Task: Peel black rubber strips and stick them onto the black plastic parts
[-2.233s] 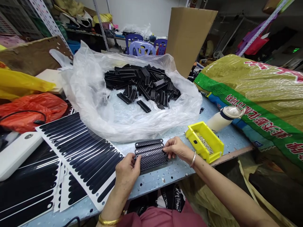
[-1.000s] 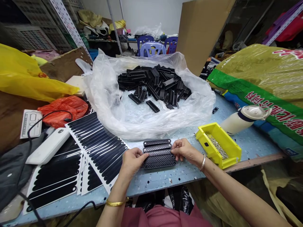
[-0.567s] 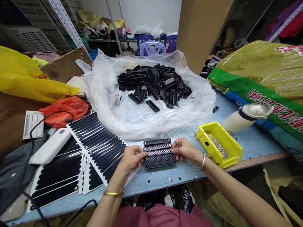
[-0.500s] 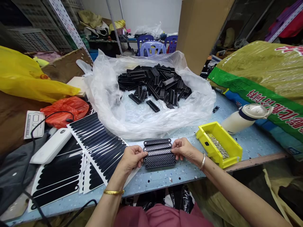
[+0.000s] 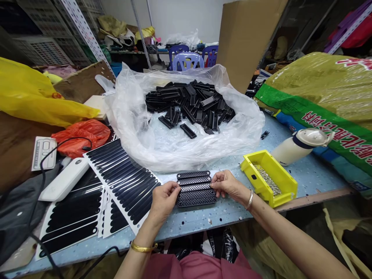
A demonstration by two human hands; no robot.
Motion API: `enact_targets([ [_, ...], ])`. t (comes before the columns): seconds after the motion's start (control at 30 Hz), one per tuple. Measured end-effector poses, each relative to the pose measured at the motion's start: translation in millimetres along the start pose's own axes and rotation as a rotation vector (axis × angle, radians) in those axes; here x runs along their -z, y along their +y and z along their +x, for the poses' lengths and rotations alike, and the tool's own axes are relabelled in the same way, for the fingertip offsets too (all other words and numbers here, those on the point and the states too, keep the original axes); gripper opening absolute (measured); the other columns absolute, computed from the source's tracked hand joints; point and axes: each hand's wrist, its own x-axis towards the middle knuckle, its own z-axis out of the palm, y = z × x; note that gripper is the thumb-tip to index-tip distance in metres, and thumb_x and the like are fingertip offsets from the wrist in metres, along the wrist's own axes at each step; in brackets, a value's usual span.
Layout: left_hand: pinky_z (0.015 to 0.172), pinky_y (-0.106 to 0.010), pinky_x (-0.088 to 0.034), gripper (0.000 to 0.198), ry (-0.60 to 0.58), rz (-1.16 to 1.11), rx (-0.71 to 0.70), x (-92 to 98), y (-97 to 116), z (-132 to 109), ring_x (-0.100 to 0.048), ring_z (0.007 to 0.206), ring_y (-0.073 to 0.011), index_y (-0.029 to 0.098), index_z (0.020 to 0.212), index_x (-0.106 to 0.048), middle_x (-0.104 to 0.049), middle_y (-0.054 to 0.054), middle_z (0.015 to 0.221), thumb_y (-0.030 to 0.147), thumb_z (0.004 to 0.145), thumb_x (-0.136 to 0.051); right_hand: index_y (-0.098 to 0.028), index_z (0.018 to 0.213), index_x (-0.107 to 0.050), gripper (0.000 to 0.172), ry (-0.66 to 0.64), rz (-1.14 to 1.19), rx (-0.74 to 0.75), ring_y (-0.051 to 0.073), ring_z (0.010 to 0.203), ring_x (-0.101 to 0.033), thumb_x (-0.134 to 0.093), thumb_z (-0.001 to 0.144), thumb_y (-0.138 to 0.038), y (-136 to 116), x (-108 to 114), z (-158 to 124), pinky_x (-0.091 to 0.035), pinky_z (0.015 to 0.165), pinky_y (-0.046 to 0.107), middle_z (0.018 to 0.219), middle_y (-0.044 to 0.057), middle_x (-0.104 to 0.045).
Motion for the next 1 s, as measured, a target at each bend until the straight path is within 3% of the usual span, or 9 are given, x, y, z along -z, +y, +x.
enact_targets([
  [0.17, 0.05, -0.023, -0.038, 0.024, -0.001, 0.015, -0.024, 2.4, -0.2, -3.4, -0.052, 0.052, -0.0132, 0.019, 0.069, -0.07, -0.06, 0.001, 0.055, 0.038, 0.077, -0.059, -0.015, 0.064, -0.056, 0.028, -0.001, 0.002, -0.004, 0.012, 0.036, -0.056, -0.075, 0.055, -0.034, -0.7, -0.3, -0.6, -0.032, 0.029, 0.014, 0.042, -0.002, -0.056],
  [0.37, 0.048, -0.023, -0.04, 0.024, 0.022, 0.016, -0.012, 5.1, 2.1, -9.3, -0.051, 0.046, -0.0133, 0.019, 0.074, -0.072, -0.056, 0.002, 0.048, 0.037, 0.078, -0.057, -0.015, 0.064, -0.057, 0.027, 0.002, -0.012, 0.002, 0.011, 0.037, -0.056, -0.075, 0.056, -0.033, -1.2, -0.2, -1.3, -0.031, 0.029, 0.014, 0.045, -0.002, -0.057],
  [0.47, 0.045, -0.023, -0.04, 0.022, 0.019, -0.081, 0.049, 4.9, 3.2, -9.1, -0.05, 0.044, -0.0127, 0.018, 0.076, -0.072, -0.056, 0.003, 0.047, 0.037, 0.074, -0.06, -0.015, 0.063, -0.057, 0.026, 0.002, -0.01, 0.002, 0.011, 0.036, -0.056, -0.074, 0.056, -0.033, -1.2, -0.4, -1.4, -0.031, 0.029, 0.014, 0.044, -0.002, -0.057],
  [0.7, 0.036, -0.021, -0.031, 0.03, 0.121, -0.164, 0.219, 2.3, 9.4, -1.4, -0.042, 0.035, -0.0091, 0.019, 0.055, -0.058, -0.052, 0.003, 0.042, 0.045, 0.066, -0.066, -0.015, 0.064, -0.057, 0.026, 0.003, 0.0, -0.01, 0.011, 0.036, -0.057, -0.075, 0.056, -0.032, -0.7, -0.6, -1.2, -0.031, 0.029, 0.013, 0.044, -0.002, -0.057],
  [1.0, 0.036, -0.021, -0.027, 0.032, -0.019, -0.113, 0.279, 3.0, 2.9, 3.7, -0.043, 0.035, -0.0101, 0.019, 0.052, -0.055, -0.051, 0.003, 0.039, 0.047, 0.062, -0.068, -0.015, 0.063, -0.057, 0.025, 0.003, 0.002, -0.015, 0.011, 0.037, -0.057, -0.075, 0.056, -0.031, -1.6, -0.4, -0.4, -0.03, 0.028, 0.014, 0.046, -0.002, -0.058],
])
